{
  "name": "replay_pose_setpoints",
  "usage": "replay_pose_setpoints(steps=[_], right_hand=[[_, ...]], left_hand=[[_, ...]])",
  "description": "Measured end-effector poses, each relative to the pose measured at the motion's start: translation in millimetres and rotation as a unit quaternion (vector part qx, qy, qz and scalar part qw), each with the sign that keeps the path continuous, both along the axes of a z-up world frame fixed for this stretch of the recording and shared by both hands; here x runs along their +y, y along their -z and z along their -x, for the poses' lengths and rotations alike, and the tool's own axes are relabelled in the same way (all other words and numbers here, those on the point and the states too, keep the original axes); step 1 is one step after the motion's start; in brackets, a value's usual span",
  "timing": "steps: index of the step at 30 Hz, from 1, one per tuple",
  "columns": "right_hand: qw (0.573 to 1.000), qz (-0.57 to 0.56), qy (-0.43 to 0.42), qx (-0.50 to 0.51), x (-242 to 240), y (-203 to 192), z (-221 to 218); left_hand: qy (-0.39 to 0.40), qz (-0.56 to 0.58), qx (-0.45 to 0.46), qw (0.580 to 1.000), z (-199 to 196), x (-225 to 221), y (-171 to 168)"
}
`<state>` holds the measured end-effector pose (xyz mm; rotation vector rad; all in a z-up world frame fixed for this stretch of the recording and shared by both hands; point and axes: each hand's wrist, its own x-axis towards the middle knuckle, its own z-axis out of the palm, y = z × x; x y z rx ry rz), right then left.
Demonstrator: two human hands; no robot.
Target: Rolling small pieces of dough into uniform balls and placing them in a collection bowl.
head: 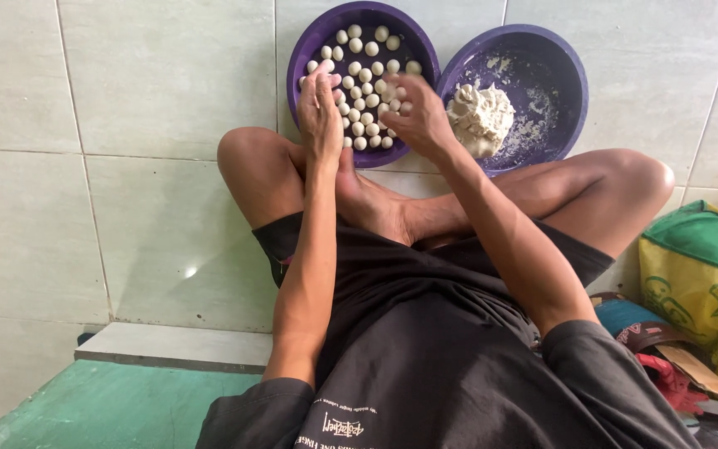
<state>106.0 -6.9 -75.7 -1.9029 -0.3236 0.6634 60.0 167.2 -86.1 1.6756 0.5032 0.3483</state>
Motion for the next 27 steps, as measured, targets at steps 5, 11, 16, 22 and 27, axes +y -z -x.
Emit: replay_pose_setpoints(steps=[5,11,16,22,27], right_hand=[[0.987,-0.007,0.139,-0.081,-28,-4,13],[0.962,0.006,0.255,-0.098,-96,3,15],[0.935,0.111,0.265,-0.208,-151,30,11],[0.943,0.156,0.157,-0.25,-144,27,33],[0.889,0.282,0.052,-0.356,-133,45,25]], left_hand=[[0.014,0.021,0.025,0.999,-5,-10,-8],[0.077,0.029,-0.02,0.996,-16,-38,-3],[0.163,0.065,0.005,0.984,-20,-89,35],[0.246,-0.065,0.025,0.967,1,-145,65],[0.276,-0.129,-0.112,0.946,15,-148,80]])
